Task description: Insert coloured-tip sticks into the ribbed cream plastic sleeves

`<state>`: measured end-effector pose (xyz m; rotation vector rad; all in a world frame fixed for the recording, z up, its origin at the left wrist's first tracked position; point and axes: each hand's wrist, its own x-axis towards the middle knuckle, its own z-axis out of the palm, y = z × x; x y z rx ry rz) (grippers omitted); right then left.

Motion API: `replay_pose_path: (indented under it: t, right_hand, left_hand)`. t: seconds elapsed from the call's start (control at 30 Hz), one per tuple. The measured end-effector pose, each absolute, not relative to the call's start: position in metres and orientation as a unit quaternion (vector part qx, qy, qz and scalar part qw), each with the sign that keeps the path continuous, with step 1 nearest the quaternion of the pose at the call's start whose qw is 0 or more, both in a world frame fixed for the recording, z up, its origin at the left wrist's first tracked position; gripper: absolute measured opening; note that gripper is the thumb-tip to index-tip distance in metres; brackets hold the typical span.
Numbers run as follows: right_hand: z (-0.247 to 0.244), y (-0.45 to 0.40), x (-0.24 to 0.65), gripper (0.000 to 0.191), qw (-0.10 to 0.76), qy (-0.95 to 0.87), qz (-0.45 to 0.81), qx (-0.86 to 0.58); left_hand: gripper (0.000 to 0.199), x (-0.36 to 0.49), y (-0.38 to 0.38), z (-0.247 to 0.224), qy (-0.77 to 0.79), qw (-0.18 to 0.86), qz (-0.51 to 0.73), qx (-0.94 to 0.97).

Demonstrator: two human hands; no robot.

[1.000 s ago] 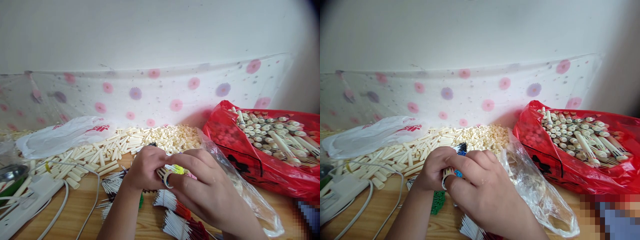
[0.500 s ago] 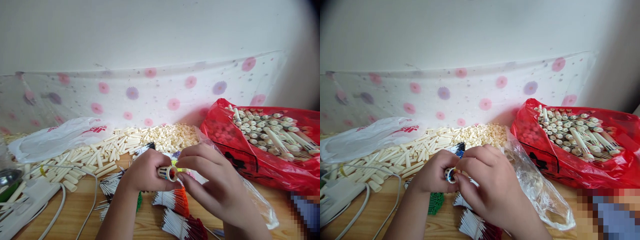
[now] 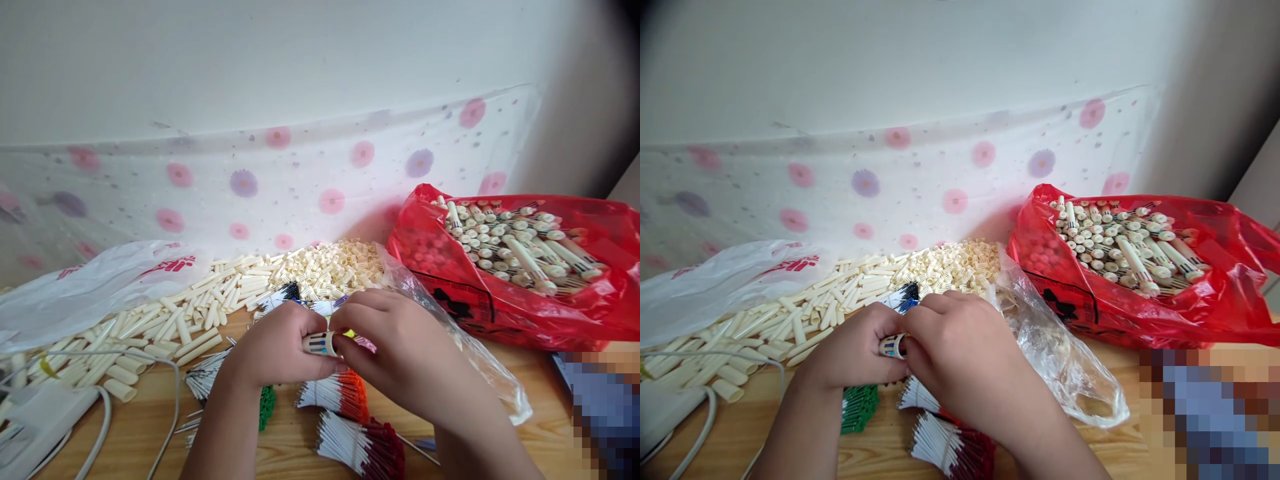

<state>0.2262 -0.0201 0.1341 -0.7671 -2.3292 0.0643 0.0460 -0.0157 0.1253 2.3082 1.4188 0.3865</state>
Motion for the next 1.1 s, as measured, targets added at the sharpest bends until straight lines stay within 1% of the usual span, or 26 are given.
replay_pose_path:
  t: [0.17,0.23,0.37,0.43,0.5,0.63,0.77,0.9,1.1]
  right_hand:
    - [0.133,-0.019,0.225,0.013,0.326,-0.896,-0.015,-0.3]
    - [0.133,-0.019,0.225,0.013,0.332,-0.896,-0.012,-0.294]
    - [0.135,-0.02,0.231,0.01,0.4,-0.881,0.03,-0.252]
    - [0.136,-0.021,0.235,0.008,0.438,-0.872,0.033,-0.216]
    - [0.137,-0.021,0.238,0.008,0.458,-0.871,0.023,-0.177]
    - [0.139,-0.021,0.239,0.008,0.444,-0.886,-0.003,-0.136]
    - [0.139,-0.022,0.236,0.011,0.431,-0.895,-0.03,-0.113]
    - [0.138,-0.025,0.233,0.012,0.42,-0.897,-0.048,-0.128]
    - [0.138,-0.027,0.225,0.012,0.406,-0.895,-0.079,-0.169]
  left_hand:
    - [0.022,0.047,-0.015,0.124,0.5,0.176,0.155,0.834]
    - [0.021,0.046,-0.015,0.123,0.493,0.159,0.171,0.838]
    - [0.018,0.046,-0.017,0.124,0.439,0.11,0.231,0.861]
    - [0.02,0.046,-0.017,0.125,0.404,0.065,0.279,0.869]
    - [0.021,0.046,-0.017,0.125,0.364,0.018,0.324,0.873]
    - [0.02,0.046,-0.016,0.125,0.288,-0.039,0.373,0.881]
    - [0.016,0.047,-0.018,0.126,0.268,-0.069,0.397,0.875]
    - [0.014,0.049,-0.019,0.127,0.268,-0.076,0.399,0.874]
    - [0.012,0.049,-0.018,0.127,0.275,-0.054,0.384,0.88]
